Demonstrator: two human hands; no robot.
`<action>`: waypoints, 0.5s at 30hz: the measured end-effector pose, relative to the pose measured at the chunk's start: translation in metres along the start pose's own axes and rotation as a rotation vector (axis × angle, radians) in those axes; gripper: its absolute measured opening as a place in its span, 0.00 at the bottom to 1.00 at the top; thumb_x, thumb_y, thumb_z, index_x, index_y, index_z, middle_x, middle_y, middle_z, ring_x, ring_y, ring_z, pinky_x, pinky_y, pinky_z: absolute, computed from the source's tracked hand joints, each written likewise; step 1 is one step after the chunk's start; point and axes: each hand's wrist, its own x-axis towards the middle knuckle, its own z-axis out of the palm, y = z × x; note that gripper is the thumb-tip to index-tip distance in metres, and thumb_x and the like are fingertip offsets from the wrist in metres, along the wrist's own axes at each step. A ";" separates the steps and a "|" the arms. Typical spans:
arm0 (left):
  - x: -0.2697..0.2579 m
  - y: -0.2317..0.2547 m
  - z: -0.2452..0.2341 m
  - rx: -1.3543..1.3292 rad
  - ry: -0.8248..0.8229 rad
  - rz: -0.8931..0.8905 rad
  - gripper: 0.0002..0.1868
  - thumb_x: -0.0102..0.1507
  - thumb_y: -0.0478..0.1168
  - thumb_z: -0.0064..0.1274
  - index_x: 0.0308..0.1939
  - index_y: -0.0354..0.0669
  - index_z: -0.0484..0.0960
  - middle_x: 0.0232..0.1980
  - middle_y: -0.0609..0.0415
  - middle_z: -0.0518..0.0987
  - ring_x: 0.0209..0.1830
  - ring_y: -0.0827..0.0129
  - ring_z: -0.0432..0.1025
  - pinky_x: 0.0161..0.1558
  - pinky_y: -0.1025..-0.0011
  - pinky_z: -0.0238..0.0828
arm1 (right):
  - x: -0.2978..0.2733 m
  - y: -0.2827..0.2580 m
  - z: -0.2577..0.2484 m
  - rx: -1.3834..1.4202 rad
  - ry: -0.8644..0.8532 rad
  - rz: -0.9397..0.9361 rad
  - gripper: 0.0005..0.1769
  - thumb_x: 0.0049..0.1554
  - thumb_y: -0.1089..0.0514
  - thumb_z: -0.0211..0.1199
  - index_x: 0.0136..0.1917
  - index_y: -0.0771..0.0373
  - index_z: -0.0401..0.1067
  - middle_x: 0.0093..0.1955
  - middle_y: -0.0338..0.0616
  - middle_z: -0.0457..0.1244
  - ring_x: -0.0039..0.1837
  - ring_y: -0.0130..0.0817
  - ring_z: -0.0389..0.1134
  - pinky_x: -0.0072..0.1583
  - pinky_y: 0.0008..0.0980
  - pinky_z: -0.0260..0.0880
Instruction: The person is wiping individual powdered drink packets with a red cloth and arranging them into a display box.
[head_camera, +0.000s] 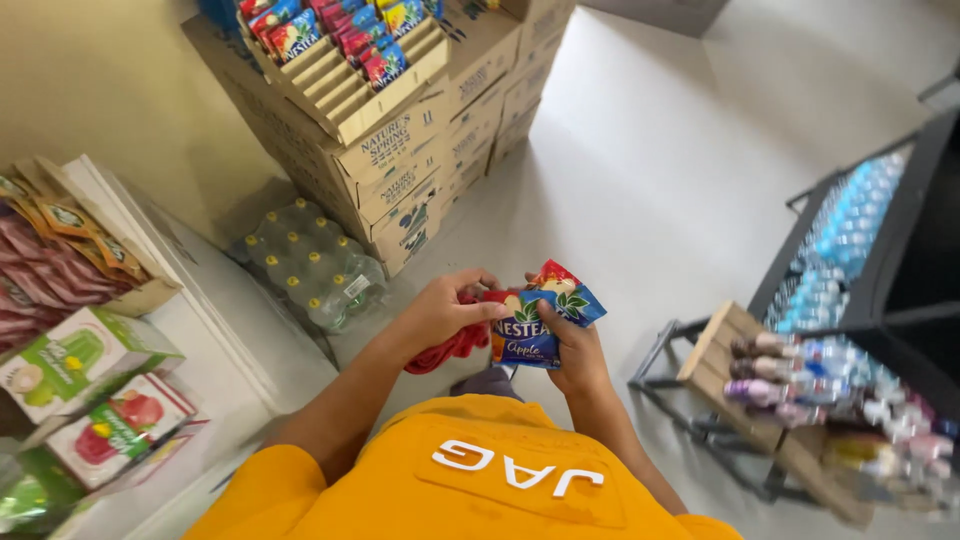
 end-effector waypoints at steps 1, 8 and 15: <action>0.008 0.015 -0.003 -0.020 -0.054 -0.066 0.17 0.60 0.50 0.65 0.49 0.48 0.85 0.26 0.45 0.83 0.28 0.63 0.77 0.34 0.63 0.76 | 0.016 -0.008 0.001 -0.026 -0.054 0.028 0.28 0.54 0.65 0.66 0.67 0.72 0.69 0.58 0.65 0.68 0.55 0.59 0.73 0.56 0.57 0.75; 0.104 -0.020 0.004 -0.424 0.167 -0.004 0.07 0.65 0.32 0.57 0.46 0.33 0.83 0.23 0.37 0.81 0.19 0.57 0.79 0.17 0.68 0.76 | 0.137 -0.057 0.004 0.010 -0.243 0.119 0.26 0.60 0.55 0.61 0.67 0.71 0.68 0.58 0.61 0.68 0.58 0.52 0.73 0.61 0.57 0.73; 0.158 -0.008 0.006 -0.526 0.835 0.256 0.07 0.66 0.33 0.58 0.48 0.39 0.85 0.34 0.49 0.84 0.32 0.71 0.78 0.40 0.69 0.80 | 0.263 -0.023 -0.017 -0.024 -0.641 0.393 0.45 0.40 0.66 0.78 0.70 0.64 0.66 0.66 0.56 0.66 0.66 0.59 0.69 0.60 0.72 0.70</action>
